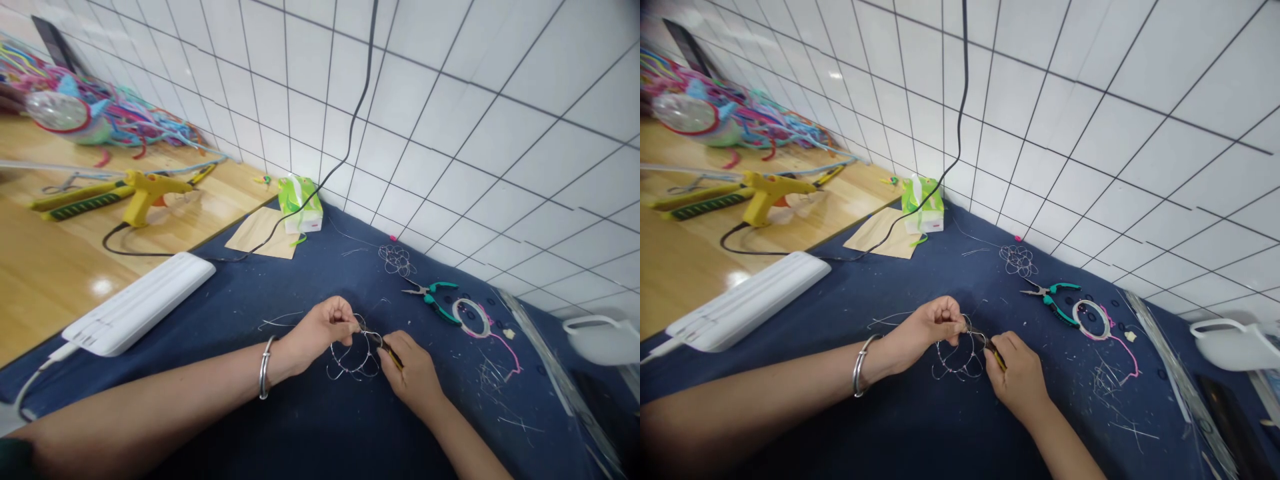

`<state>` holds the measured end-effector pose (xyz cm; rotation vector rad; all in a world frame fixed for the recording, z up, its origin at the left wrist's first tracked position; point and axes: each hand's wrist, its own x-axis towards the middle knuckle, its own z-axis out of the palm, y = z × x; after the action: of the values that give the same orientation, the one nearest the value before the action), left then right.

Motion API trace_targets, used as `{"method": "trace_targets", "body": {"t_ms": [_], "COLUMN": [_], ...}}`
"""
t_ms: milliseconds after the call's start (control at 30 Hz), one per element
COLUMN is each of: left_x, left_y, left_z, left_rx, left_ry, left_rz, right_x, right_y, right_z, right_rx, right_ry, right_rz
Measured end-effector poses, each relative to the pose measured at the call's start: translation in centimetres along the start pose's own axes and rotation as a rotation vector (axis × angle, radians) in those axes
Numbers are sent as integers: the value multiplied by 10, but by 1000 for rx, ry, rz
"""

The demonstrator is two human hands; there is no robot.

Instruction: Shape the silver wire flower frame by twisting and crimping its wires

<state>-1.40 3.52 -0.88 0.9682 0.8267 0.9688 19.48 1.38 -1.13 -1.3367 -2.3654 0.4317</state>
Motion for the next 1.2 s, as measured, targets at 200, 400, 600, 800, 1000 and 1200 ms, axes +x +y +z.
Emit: {"method": "trace_targets", "body": {"t_ms": [200,400,600,800,1000,1200], "left_x": [0,0,0,1,0,1], "left_y": [0,0,2,2,4,4], "left_z": [-2,-3,-2,-3,-3,-3], "left_rx": [16,65,113,140,152,147], "left_ry": [-3,-1,17,9,-12,-15], "left_rz": [-14,-24,-29,-51,-66,-94], "right_x": [1,0,0,0,1,3], "right_y": [-2,0,0,0,2,3], "right_z": [-2,-1,-3,-5,-7,-10], "right_rx": [-14,-33,-37,-50,-88,-136], "right_ry": [-14,-34,-51,-72,-65,-51], "right_rz": [-8,-19,-22,-14,-63,-105]}}
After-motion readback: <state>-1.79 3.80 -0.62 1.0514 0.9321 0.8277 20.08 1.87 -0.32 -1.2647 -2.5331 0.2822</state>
